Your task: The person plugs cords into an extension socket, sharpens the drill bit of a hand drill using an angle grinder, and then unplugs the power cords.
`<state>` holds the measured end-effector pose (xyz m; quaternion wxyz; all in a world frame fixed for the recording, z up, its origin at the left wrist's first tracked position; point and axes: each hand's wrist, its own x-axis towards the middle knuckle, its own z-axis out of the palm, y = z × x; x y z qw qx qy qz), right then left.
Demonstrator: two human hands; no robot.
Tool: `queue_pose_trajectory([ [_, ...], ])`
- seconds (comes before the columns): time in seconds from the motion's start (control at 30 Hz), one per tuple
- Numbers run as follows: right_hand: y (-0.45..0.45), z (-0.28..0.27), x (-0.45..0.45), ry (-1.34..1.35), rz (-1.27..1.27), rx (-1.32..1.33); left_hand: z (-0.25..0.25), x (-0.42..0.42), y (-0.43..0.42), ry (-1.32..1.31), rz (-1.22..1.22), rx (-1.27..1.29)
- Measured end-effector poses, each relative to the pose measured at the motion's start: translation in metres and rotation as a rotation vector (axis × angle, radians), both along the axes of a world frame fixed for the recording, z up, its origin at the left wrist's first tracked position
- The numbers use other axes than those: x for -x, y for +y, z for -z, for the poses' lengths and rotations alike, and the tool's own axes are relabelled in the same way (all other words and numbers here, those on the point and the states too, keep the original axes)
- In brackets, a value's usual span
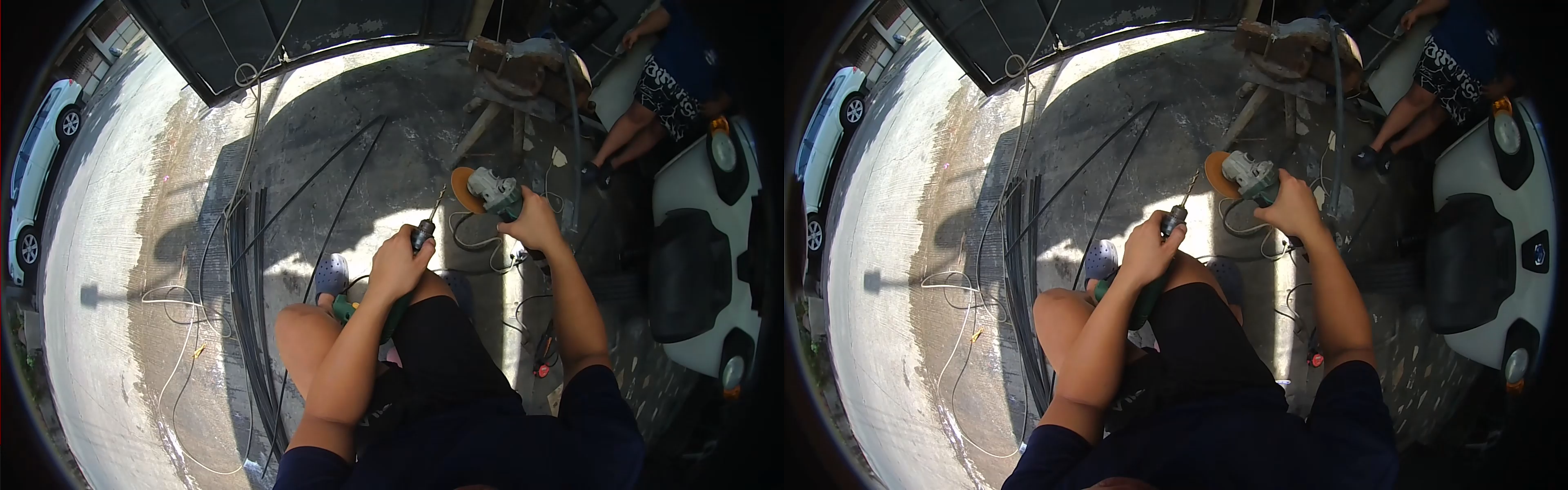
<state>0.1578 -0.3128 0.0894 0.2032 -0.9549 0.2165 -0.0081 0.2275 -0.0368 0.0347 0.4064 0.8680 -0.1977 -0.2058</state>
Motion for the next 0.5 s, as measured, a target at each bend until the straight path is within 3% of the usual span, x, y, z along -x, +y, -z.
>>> queue_pose_trajectory([
  [0.33, -0.004, 0.026, 0.012, -0.132, -0.008, -0.209, 0.001, 0.001, -0.002, 0.029, -0.033, -0.017],
  [0.43, -0.006, 0.058, 0.017, -0.239, -0.012, -0.436, -0.004, 0.004, -0.004, 0.015, -0.048, -0.018],
  [0.5, 0.001, 0.072, 0.02, -0.208, 0.135, -0.937, 0.001, 0.007, -0.006, -0.004, -0.063, -0.004],
])
